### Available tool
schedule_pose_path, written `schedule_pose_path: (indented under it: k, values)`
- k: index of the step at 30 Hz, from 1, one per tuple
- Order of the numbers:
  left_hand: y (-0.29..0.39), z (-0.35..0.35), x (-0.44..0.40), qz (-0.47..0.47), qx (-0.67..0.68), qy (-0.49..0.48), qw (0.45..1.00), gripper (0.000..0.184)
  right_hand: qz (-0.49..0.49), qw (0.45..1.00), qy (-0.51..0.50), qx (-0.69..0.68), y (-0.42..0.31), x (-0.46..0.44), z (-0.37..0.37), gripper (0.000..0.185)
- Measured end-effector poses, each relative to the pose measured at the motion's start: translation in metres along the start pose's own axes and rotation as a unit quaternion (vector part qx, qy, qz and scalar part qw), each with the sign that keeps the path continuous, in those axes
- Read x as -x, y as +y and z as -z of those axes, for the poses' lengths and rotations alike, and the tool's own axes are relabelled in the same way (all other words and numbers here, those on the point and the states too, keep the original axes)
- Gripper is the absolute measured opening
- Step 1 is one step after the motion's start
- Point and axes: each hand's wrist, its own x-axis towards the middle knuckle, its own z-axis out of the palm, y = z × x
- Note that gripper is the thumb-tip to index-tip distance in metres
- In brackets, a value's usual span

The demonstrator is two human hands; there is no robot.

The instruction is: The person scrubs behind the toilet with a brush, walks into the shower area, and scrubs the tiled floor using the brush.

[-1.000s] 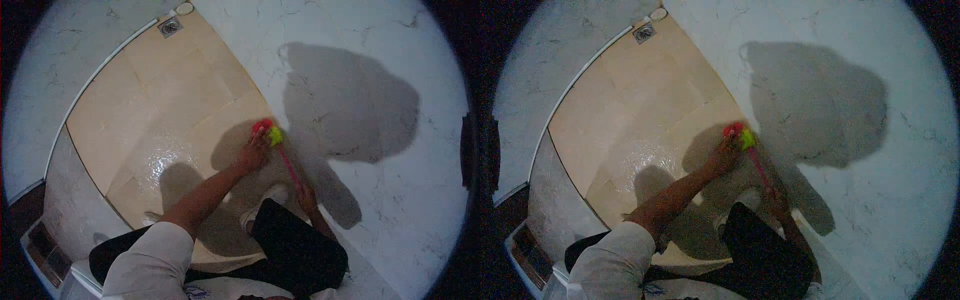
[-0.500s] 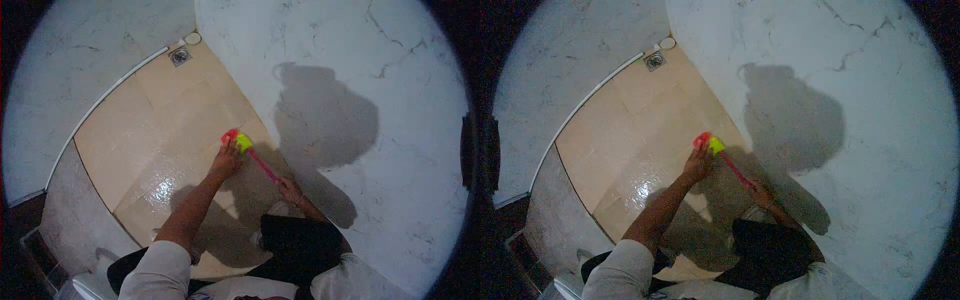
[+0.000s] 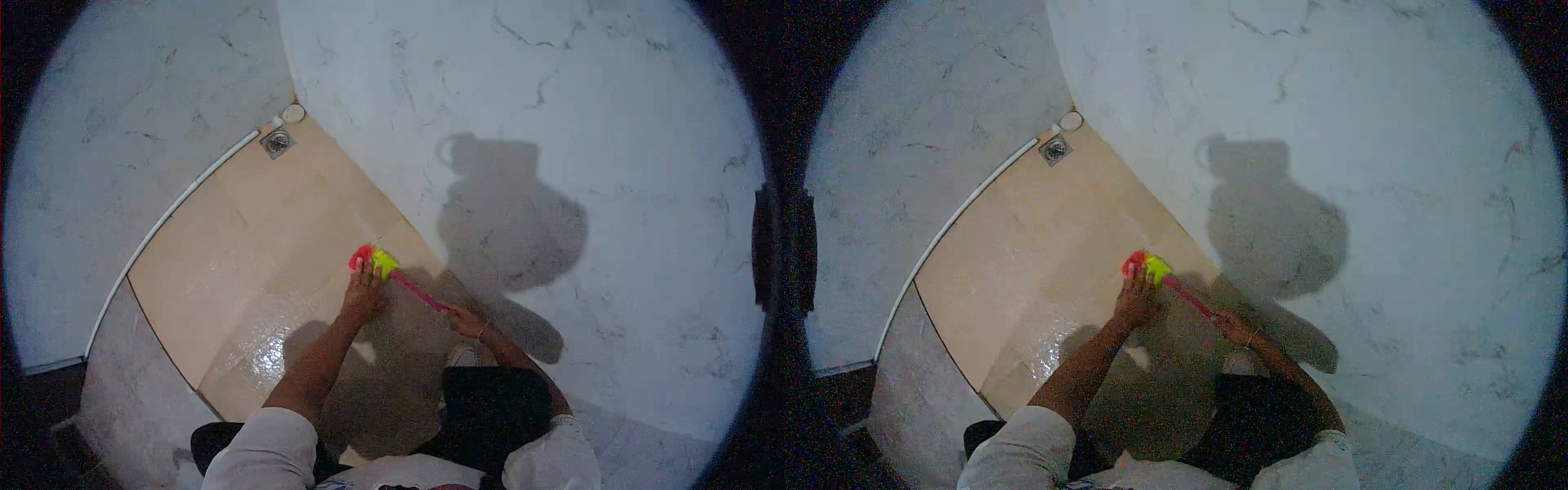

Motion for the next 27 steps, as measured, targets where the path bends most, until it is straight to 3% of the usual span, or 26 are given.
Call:
schedule_pose_path:
  k: [4, 7, 9, 10, 13, 16, 18, 19, 22, 24, 26, 27]
  values:
    - [0.004, 0.004, -0.003, 0.009, -0.041, -0.001, 0.999, 0.096, 0.096, 0.990, 0.090, 0.051, 0.059, -0.009, -0.025, 0.037]
    - [0.003, -0.016, -0.003, 0.020, -0.073, -0.003, 0.997, 0.099, 0.080, 0.994, 0.049, 0.050, 0.010, 0.023, -0.018, 0.037]
    - [0.001, -0.026, -0.005, 0.038, -0.071, 0.016, 0.997, 0.101, -0.015, 0.998, 0.036, 0.041, -0.021, 0.038, -0.013, 0.037]
    - [0.003, -0.025, -0.005, 0.038, -0.073, 0.016, 0.997, 0.101, -0.013, 0.999, 0.035, 0.040, -0.018, 0.039, -0.010, 0.037]
    - [0.022, -0.020, 0.000, 0.040, -0.034, -0.012, 0.999, 0.102, 0.063, 0.990, 0.065, 0.109, 0.006, 0.043, -0.001, 0.040]
    - [0.032, -0.047, 0.001, -0.010, -0.129, -0.021, 0.991, 0.100, 0.074, 0.993, 0.076, 0.044, 0.032, 0.066, -0.004, 0.040]
    - [0.064, -0.050, 0.003, -0.018, -0.056, -0.029, 0.998, 0.098, -0.013, 0.996, 0.082, 0.031, 0.045, 0.097, 0.002, 0.038]
    - [0.085, -0.042, 0.004, -0.012, -0.013, -0.072, 0.997, 0.095, -0.013, 0.996, 0.082, 0.029, 0.056, 0.110, 0.004, 0.038]
    - [0.130, -0.064, 0.014, -0.057, -0.029, -0.010, 0.998, 0.093, 0.152, 0.972, 0.158, 0.082, 0.117, 0.140, 0.004, 0.036]
    - [0.141, -0.061, 0.004, -0.070, -0.013, -0.026, 0.997, 0.088, 0.078, 0.985, 0.080, -0.131, 0.169, 0.135, 0.009, 0.038]
    - [0.135, -0.063, -0.003, -0.079, 0.005, -0.045, 0.996, 0.083, 0.079, 0.986, 0.076, -0.125, 0.202, 0.100, 0.018, 0.038]
    - [0.124, -0.065, -0.012, -0.061, -0.055, -0.034, 0.996, 0.086, 0.068, 0.988, 0.085, -0.108, 0.206, 0.080, 0.020, 0.037]
